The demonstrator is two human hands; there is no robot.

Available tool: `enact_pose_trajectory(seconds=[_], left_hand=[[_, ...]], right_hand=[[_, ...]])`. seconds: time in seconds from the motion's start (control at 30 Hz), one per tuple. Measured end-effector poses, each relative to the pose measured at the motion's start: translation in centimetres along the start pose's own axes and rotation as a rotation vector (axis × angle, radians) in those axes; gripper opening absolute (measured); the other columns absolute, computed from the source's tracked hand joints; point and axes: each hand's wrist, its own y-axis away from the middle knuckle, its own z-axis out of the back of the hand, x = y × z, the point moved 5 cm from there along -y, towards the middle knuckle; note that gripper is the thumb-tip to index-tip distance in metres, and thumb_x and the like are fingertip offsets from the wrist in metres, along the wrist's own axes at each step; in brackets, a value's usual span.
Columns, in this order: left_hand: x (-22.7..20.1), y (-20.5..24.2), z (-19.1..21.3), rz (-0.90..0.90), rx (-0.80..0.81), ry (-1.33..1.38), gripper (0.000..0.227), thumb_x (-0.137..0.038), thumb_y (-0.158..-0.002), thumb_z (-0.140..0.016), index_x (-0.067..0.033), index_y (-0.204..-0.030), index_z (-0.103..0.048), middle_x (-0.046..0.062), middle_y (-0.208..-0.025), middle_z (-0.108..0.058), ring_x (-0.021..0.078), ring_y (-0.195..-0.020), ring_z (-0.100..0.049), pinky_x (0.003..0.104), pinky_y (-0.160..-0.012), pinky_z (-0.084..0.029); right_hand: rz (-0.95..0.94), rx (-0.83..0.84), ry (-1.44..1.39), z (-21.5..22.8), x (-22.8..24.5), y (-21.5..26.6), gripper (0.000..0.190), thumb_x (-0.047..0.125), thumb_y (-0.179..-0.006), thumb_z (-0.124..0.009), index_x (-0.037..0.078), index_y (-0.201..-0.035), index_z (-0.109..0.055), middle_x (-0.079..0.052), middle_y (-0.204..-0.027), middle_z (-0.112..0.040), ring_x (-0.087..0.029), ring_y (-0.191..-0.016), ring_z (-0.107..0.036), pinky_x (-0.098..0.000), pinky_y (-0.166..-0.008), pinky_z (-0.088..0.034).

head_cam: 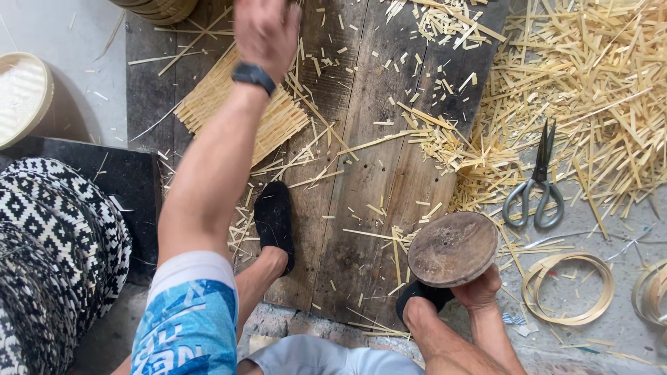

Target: The person repeatedly assembles small circular woven bases by placing a bamboo ring over a square woven mat, trimming the excess mat with shears, and stacking the finished pieces.

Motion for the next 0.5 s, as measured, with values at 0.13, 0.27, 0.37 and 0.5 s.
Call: enact_pose_trajectory(seconds=[0.13, 0.27, 0.37, 0.5], left_hand=[[-12.4, 9.5, 0.1, 0.572, 0.851, 0.363, 0.039, -0.044, -0.102, -0.069, -0.0042, -0.101, -0.073, 0.017, -0.106, -0.073, 0.0285, -0.098, -0.07, 0.043, -0.088, -0.057], [-25.3, 20.4, 1.9, 1.001, 1.134, 1.0, 0.045, -0.044, -0.099, -0.063, -0.0124, -0.129, -0.071, 0.012, -0.124, -0.073, 0.0221, -0.111, -0.07, 0.039, -0.097, -0.055], [-26.0, 24.2, 1.4, 1.259, 0.754, 1.128, 0.033, -0.028, -0.098, -0.066, -0.0088, -0.124, -0.073, 0.011, -0.116, -0.075, 0.0206, -0.102, -0.071, 0.036, -0.092, -0.057], [-21.8, 24.2, 0.2, 1.246, 0.473, 1.131, 0.021, -0.012, -0.094, -0.072, -0.0021, -0.112, -0.075, 0.012, -0.1, -0.077, 0.0194, -0.088, -0.069, 0.034, -0.083, -0.058]], right_hand=[[-0.008, 0.027, 0.05, -5.7, 0.8, 0.2, 0.091, 0.061, -0.085, -0.066, 0.009, -0.154, -0.039, -0.012, -0.147, -0.052, -0.034, -0.133, -0.052, -0.055, -0.11, -0.041], [-0.091, 0.209, 0.009, -11.9, 1.8, -2.1, 0.082, 0.059, -0.094, -0.055, 0.009, -0.158, -0.037, -0.013, -0.153, -0.048, -0.033, -0.138, -0.049, -0.0536, -0.114, -0.038], [-0.143, 0.056, 0.229, -12.6, 2.3, -4.2, 0.07, 0.058, -0.101, -0.039, 0.006, -0.148, -0.045, -0.016, -0.142, -0.057, -0.029, -0.127, -0.06, -0.0455, -0.104, -0.053], [-0.1, 0.043, 0.538, -11.0, 1.4, -6.8, 0.051, 0.04, -0.113, -0.047, -0.005, -0.133, -0.057, -0.02, -0.13, -0.068, -0.021, -0.091, -0.066, -0.0272, -0.067, -0.056]])
